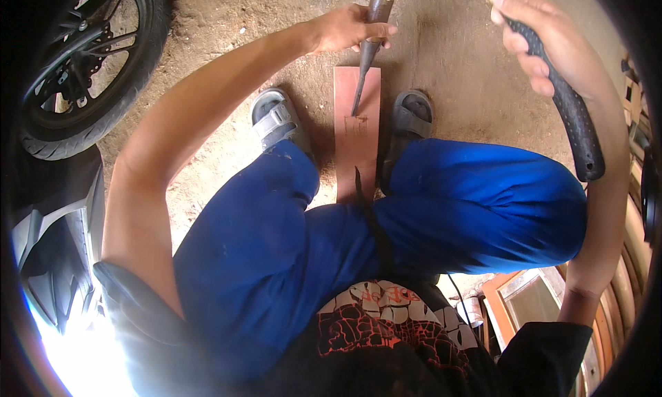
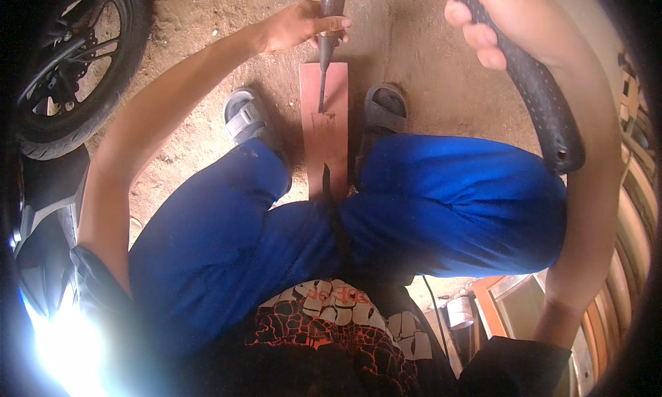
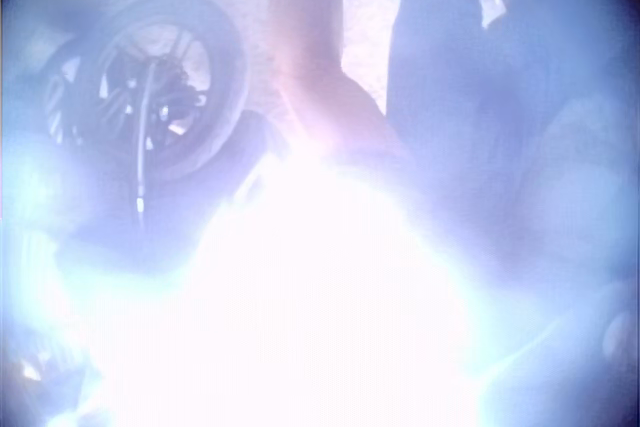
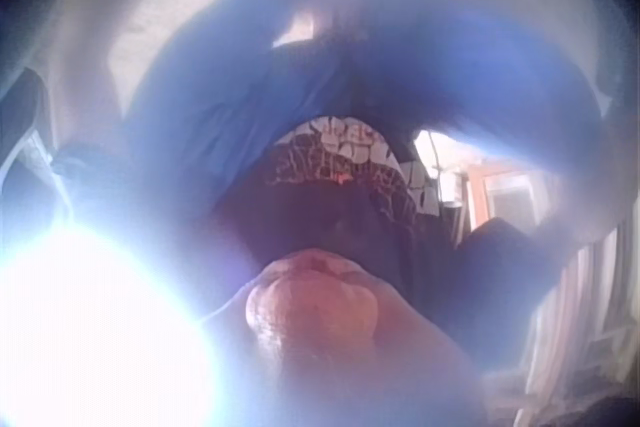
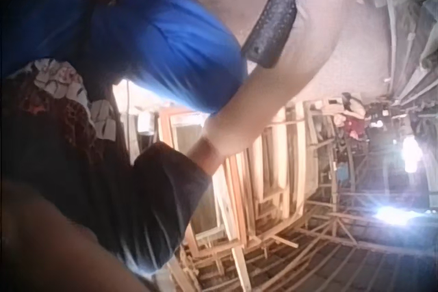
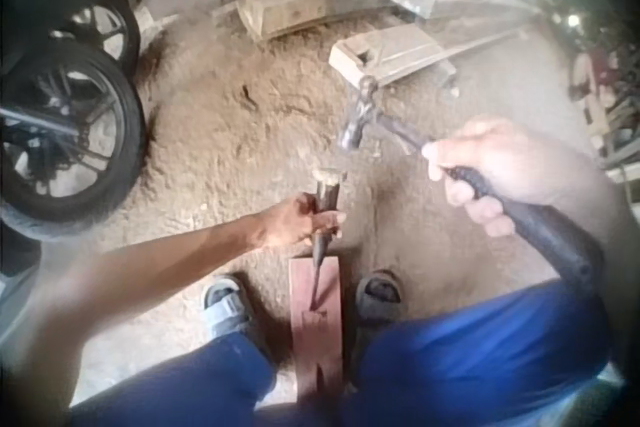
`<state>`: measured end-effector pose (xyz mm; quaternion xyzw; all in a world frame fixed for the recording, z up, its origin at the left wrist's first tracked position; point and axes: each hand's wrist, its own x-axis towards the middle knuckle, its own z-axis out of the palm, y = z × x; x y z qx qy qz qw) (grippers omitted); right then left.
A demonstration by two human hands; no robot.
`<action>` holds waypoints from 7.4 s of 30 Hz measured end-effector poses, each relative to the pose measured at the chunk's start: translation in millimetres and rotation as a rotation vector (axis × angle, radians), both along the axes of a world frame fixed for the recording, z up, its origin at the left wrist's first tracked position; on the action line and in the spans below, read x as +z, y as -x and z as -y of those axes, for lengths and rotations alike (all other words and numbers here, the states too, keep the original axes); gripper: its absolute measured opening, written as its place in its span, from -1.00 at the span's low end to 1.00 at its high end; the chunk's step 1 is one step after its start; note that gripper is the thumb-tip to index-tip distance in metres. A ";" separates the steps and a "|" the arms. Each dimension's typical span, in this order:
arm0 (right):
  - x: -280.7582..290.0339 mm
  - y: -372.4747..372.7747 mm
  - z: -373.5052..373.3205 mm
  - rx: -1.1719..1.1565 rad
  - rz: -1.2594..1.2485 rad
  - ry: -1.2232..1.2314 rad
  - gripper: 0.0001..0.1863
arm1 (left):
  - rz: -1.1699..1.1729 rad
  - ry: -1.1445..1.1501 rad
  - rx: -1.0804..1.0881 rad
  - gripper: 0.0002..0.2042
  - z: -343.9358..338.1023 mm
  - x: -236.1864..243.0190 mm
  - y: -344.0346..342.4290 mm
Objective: The person sits on the ground and uses a chisel and hammer to carve a rectangular recess into a pinkish wooden plank. They repeatedly strike the chisel to remove wood chips and deepen the cut.
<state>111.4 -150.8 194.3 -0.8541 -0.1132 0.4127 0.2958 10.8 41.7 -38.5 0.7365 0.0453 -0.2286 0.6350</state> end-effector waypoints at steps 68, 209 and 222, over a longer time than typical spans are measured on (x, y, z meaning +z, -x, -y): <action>51.1 24.6 2.3 -0.058 -0.033 0.154 -0.77 | 0.324 -0.541 0.185 -0.55 12.6 31.5 44.0; 27.3 39.1 29.9 0.009 0.144 0.111 -0.62 | 0.009 0.039 0.701 -0.74 21.6 12.0 13.0; 12.0 29.9 6.5 -0.015 0.069 0.010 -0.65 | -0.023 0.048 0.650 -0.61 30.9 -30.6 -16.3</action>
